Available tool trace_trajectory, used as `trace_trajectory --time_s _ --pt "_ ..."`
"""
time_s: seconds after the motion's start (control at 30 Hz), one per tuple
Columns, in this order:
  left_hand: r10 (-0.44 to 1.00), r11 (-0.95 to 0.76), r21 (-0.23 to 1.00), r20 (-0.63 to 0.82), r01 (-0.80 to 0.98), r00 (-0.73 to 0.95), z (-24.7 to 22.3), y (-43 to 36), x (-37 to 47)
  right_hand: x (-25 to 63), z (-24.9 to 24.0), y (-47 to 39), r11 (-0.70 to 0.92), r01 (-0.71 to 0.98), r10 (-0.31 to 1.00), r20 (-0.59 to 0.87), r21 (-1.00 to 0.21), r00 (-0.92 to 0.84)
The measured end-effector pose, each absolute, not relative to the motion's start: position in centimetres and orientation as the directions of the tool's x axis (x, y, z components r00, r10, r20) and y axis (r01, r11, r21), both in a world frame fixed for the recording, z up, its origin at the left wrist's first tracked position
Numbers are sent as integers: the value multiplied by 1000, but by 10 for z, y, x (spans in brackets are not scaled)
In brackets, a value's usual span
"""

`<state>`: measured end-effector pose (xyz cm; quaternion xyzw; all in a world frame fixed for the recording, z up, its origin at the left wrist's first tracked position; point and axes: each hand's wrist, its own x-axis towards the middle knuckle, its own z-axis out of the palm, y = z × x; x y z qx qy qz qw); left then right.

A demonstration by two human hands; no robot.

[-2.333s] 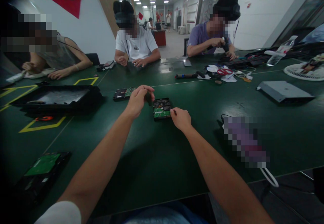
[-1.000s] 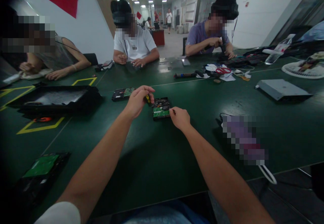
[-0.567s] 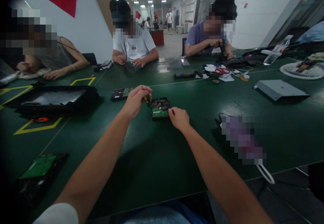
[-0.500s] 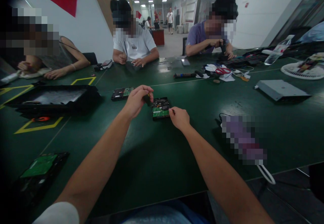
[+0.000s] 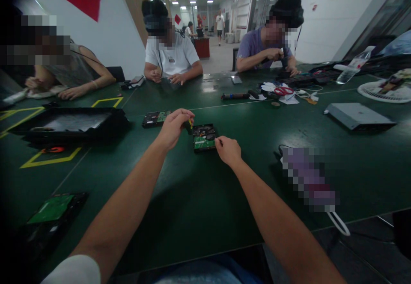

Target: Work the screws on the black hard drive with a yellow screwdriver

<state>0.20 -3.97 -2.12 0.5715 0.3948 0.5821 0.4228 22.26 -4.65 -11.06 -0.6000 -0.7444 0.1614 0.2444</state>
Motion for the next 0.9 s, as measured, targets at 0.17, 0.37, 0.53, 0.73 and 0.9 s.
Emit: trace_trajectory --time_s 0.17,0.37,0.53,0.73,0.9 --pt "957 -242 954 265 -177 115 -18 -45 5 222 -109 -47 229 815 971 180 -532 -156" --pt "958 -277 953 285 -125 44 -22 -40 4 222 -108 -48 218 816 974 166 -535 -151" --pt "955 -297 952 298 -78 3 -22 -38 1 221 -107 -48 206 814 978 147 -544 -149" --pt "961 -249 952 266 -179 80 -19 -42 6 221 -105 -49 205 814 978 140 -544 -153" --pt "939 -343 939 343 -9 -9 -22 -39 4 222 -107 -48 215 824 976 154 -524 -157"
